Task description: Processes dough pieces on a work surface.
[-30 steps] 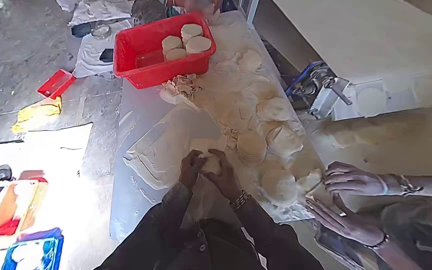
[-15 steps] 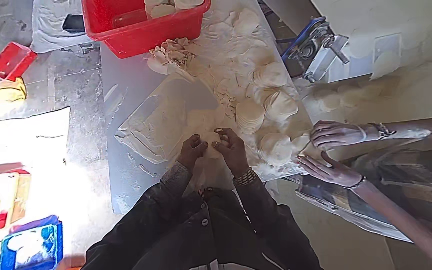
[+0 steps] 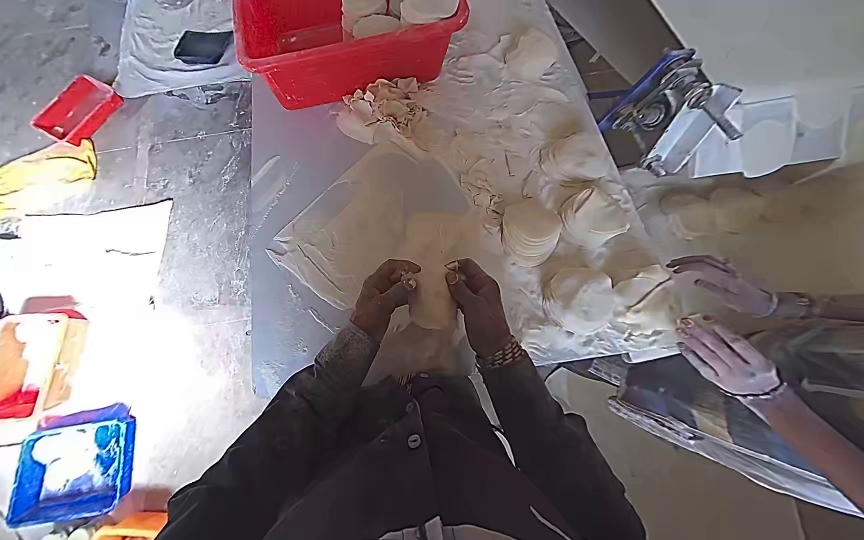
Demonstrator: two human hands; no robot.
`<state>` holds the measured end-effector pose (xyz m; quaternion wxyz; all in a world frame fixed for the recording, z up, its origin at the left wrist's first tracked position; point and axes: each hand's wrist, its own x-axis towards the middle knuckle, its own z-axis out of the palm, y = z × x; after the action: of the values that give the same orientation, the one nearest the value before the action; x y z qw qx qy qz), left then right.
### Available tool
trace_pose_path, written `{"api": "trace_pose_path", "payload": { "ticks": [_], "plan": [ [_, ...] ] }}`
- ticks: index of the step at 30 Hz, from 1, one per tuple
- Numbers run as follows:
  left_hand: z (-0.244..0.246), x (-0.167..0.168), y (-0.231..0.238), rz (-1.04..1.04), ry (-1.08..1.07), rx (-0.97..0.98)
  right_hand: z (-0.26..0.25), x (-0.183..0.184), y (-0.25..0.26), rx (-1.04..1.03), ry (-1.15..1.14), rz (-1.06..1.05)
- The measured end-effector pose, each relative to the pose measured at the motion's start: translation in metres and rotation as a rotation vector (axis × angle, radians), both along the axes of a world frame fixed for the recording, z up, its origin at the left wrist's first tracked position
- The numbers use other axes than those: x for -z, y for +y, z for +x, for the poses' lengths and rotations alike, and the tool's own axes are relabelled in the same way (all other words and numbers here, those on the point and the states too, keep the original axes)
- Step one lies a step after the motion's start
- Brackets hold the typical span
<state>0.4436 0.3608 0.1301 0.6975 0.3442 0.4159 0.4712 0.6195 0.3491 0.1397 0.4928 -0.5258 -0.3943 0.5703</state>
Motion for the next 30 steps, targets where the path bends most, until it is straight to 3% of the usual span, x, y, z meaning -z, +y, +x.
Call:
{"api": "trace_pose_path", "payload": {
  "ticks": [3,8,13,14,16,18,21,24,27,30],
  "plan": [
    [-0.012,-0.001,-0.003,0.069,0.044,-0.009,-0.017,-0.002,0.003,-0.057,-0.023,0.048],
    [-0.039,-0.003,-0.006,0.088,0.128,-0.196,-0.036,-0.004,0.008,-0.223,0.094,-0.034],
    [-0.066,-0.004,-0.012,0.052,0.14,-0.332,-0.057,-0.002,0.015,-0.18,0.072,-0.065],
    [-0.071,-0.002,-0.012,0.084,0.206,-0.339,-0.062,0.001,0.02,-0.199,0.033,-0.048],
    [-0.084,0.013,-0.011,0.171,0.596,-0.324,-0.073,0.016,0.034,-0.294,-0.241,-0.024],
    [-0.095,0.024,-0.013,0.17,1.033,-0.162,-0.078,0.03,0.048,-0.452,-0.586,-0.071],
    [-0.091,0.044,-0.021,0.429,1.362,0.098,-0.078,0.041,0.049,-0.454,-0.816,-0.001],
    [-0.076,0.05,-0.027,0.336,1.481,0.622,-0.07,0.044,0.032,-0.502,-0.928,0.069],
    [-0.076,0.058,-0.025,0.312,1.506,0.737,-0.056,0.057,0.018,-0.5,-0.98,0.198],
    [-0.084,0.057,-0.025,0.305,1.531,0.754,-0.039,0.068,0.01,-0.255,-1.104,0.301]
  ]
}}
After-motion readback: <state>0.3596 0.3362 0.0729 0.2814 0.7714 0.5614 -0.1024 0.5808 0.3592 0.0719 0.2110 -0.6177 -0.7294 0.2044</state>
